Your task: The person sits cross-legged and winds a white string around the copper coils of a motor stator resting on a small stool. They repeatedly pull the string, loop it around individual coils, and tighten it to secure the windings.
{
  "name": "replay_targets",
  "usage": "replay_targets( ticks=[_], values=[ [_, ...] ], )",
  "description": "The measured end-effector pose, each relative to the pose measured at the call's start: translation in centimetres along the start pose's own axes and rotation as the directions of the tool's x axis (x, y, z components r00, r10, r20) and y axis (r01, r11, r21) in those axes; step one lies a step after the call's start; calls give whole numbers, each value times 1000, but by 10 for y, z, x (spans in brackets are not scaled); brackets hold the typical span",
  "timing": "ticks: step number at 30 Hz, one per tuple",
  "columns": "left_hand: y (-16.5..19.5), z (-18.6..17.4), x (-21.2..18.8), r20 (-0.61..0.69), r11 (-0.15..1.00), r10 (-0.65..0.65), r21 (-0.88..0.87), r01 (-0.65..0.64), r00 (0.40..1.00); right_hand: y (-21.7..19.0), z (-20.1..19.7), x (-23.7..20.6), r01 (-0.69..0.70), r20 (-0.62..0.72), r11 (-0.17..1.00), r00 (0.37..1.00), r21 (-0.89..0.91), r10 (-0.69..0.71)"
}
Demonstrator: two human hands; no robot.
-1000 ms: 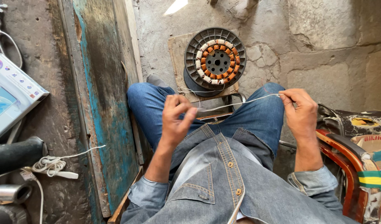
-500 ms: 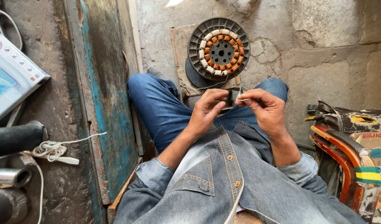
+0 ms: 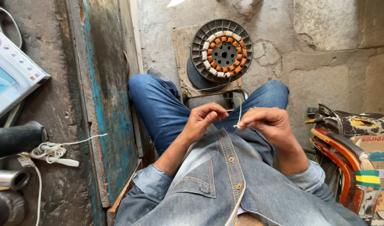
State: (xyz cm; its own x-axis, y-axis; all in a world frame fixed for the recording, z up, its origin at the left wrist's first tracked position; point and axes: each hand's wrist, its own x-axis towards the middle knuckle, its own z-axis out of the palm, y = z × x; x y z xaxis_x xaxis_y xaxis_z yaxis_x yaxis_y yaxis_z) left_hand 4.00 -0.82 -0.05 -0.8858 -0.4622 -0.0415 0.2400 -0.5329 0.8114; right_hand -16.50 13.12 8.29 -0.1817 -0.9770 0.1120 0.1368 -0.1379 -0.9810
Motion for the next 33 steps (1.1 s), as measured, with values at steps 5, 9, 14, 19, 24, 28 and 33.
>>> replay_targets(
  ticks=[5, 9, 14, 19, 24, 28, 33],
  values=[
    [7, 16, 0, 214, 997, 65, -46, -57, 975, 7, 22, 7, -12, -214, 996, 977, -83, -6],
    [0, 16, -2, 102, 999, -38, 2, 38, 994, 12, 31, 10, 6, -454, 974, 884, -225, -110],
    [-11, 4, 0, 49, 995, -80, -61, 83, 996, 5, 39, 16, 60, -540, 931, 800, -361, -261],
    [-27, 5, 14, -207, 991, -53, -129, 27, 977, 4, 37, 27, 79, -527, 991, 841, -104, -123],
    [-38, 8, 20, -278, 990, -81, -137, 44, 957, 29, 25, 30, -106, -517, 984, 856, -144, 17],
    [-41, 8, 21, -290, 998, -53, -51, 40, 956, 47, 16, 25, -121, -358, 988, 930, -98, 78],
    [-40, 8, 24, -241, 995, -81, -67, 67, 967, 53, 14, 26, -156, -299, 984, 946, -90, 123]
  ],
)
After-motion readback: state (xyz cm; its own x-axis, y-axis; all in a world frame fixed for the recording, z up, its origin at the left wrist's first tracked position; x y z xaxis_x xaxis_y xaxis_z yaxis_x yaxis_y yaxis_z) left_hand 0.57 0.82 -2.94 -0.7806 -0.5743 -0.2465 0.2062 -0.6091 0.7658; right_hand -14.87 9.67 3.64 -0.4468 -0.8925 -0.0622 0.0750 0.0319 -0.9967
